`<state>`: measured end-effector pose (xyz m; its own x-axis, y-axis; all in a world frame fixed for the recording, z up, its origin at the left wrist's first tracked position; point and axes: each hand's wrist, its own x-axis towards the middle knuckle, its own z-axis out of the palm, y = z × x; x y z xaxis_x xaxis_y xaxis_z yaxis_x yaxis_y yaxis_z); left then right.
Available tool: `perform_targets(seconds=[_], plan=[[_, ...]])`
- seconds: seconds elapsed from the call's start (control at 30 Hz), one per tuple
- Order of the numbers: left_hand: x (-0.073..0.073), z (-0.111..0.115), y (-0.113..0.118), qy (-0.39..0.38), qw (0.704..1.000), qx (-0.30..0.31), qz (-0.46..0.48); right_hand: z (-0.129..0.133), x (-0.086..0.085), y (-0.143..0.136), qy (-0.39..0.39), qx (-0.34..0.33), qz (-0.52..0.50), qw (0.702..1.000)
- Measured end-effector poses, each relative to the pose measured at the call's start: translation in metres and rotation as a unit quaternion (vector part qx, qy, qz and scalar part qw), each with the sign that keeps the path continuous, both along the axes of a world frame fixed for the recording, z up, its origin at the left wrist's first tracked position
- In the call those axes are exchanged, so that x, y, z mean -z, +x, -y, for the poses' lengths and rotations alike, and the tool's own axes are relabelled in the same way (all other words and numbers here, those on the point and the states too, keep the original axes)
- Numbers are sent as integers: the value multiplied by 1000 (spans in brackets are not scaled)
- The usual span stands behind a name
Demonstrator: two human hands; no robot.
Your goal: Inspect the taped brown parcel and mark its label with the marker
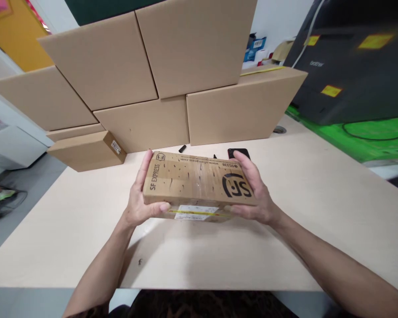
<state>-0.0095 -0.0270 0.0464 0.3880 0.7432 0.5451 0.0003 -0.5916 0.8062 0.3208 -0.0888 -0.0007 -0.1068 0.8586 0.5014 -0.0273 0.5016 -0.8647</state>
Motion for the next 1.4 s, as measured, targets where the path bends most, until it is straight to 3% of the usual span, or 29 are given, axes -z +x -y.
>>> perform_targets(seconds=[0.07,0.17,0.27,0.37,0.43,0.57,0.7,0.8,1.0,1.2,1.4], plan=[[0,-2,1,-61,998,29,9,1,-2,-4,-71,14,-102,992],[5,-7,1,-146,986,78,-15,-4,-9,-8,-168,90,-227,955],[18,-8,10,-202,977,69,-10,-13,-16,-12,-200,161,-289,922],[31,2,32,-232,970,38,59,-15,-18,-21,-216,139,-299,919],[34,11,47,-257,960,50,102,-11,-15,-29,-247,110,-288,919],[25,21,61,-313,940,40,125,2,-5,-37,-292,73,-248,921],[12,16,56,-307,941,-10,142,1,-5,-30,-287,5,-191,939],[10,11,52,-301,942,-20,144,-3,-11,-22,-272,-28,-161,948],[17,15,47,-283,954,41,89,-4,-21,-14,-260,-59,-140,954],[16,18,46,-292,951,71,68,-4,-21,-13,-261,-24,-158,952],[35,7,42,-279,954,40,103,-7,-27,-20,-238,99,-285,923]])
